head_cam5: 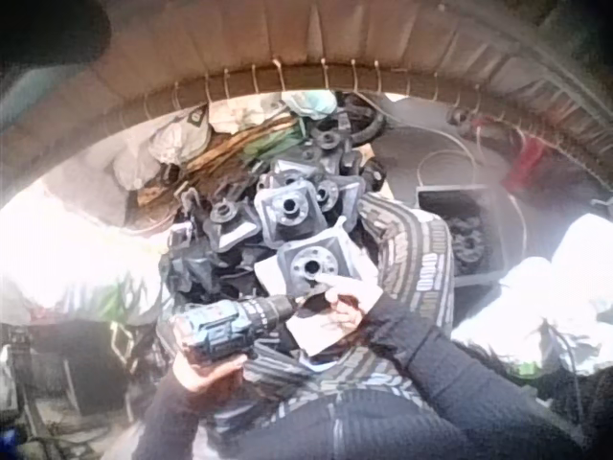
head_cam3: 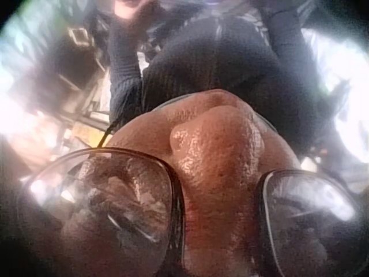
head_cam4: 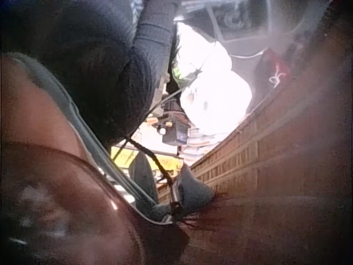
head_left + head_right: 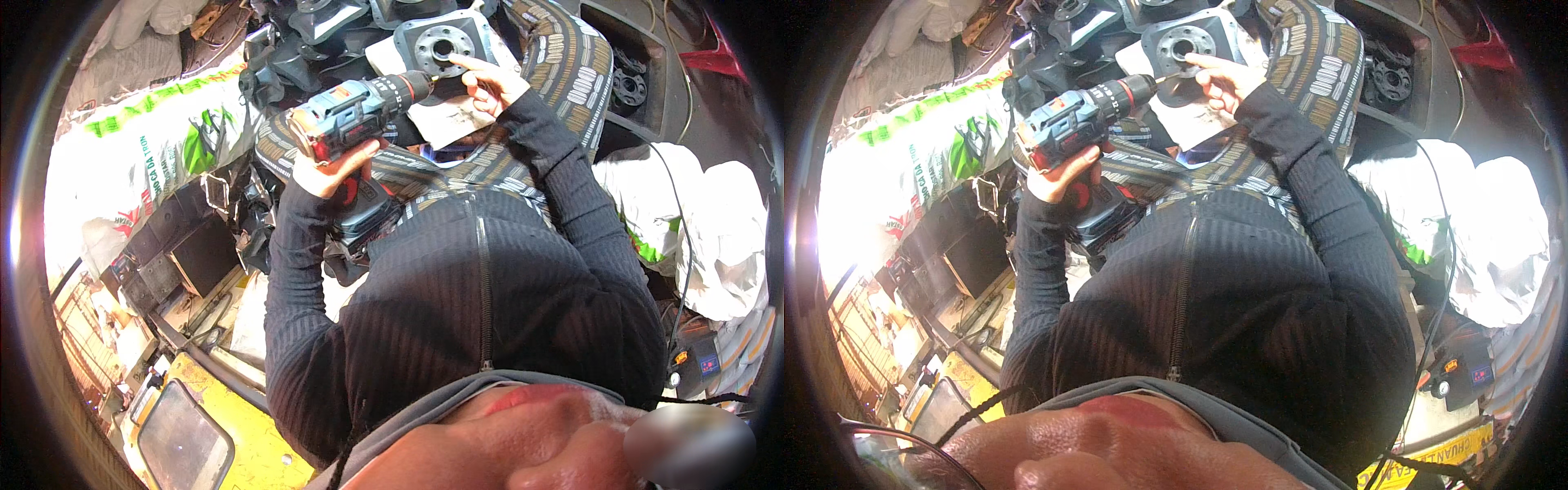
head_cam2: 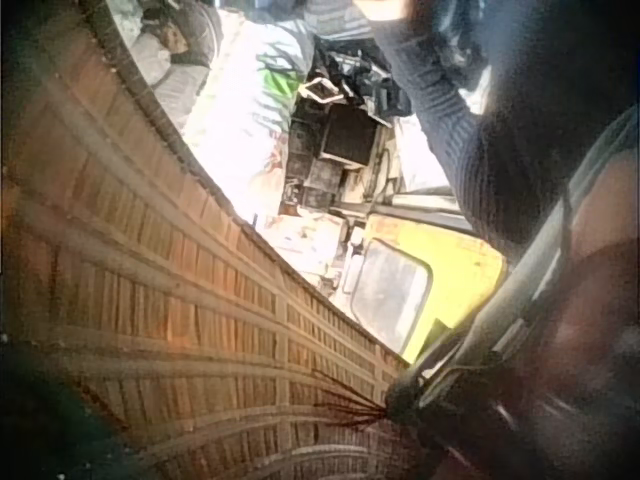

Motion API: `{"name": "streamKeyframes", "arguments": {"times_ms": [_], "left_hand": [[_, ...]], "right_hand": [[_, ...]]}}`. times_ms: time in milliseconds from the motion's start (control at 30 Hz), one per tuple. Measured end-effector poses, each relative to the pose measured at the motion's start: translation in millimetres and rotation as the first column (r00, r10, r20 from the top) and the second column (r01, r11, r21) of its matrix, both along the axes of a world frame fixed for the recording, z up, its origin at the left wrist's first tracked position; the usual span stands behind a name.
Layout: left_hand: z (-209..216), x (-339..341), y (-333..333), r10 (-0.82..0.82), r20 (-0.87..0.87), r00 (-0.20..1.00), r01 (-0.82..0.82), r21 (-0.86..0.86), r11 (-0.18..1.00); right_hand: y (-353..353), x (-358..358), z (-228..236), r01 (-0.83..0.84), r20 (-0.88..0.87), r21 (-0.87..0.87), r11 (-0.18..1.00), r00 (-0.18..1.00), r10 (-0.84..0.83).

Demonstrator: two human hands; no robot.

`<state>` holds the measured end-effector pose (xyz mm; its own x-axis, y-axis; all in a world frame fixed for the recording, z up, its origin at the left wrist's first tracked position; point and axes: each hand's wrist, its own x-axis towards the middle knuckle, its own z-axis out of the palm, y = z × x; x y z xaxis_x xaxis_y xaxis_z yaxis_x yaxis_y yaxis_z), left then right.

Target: The person uses a cordless drill to bore holes into several black plastic parts placed on a cushioned surface. They repeatedly pick up a part, drill into it, and set it aside, handling each item one at a time.

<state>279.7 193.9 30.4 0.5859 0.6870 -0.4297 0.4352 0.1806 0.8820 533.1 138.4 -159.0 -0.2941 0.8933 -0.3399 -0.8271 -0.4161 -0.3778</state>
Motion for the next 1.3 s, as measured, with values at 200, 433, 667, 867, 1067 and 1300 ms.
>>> {"name": "streamKeyframes", "arguments": {"times_ms": [200, 433, 667, 867, 1067, 1300], "left_hand": [[1, 11, 4, 0.051, 0.004, 0.999, -0.049, -0.175, 0.983], [-1, 14, 12, 0.057, 0.048, 0.997, -0.046, -0.213, 0.976], [2, 13, 13, 0.047, 0.005, 0.999, -0.044, -0.204, 0.978], [4, 12, 12, 0.019, -0.009, 1.000, -0.020, -0.196, 0.980], [-1, 4, 18, -0.274, -0.226, 0.935, 0.317, 0.185, 0.930], [-10, 4, 26, -0.269, -0.373, 0.888, 0.440, 0.520, 0.732]], "right_hand": [[1, -4, 3, 0.007, 0.178, -0.053, 0.999, 0.984, 0.003], [1, 6, 8, -0.097, 0.237, -0.009, 0.995, 0.967, 0.097], [3, 4, 1, -0.042, 0.166, -0.037, 0.998, 0.985, 0.048], [4, 2, 4, -0.072, 0.275, -0.046, 0.996, 0.958, 0.082], [4, 7, 12, -0.281, 0.456, 0.055, 0.958, 0.861, 0.227], [7, 6, -12, 0.105, 0.475, -0.302, 0.948, 0.878, 0.054]]}}
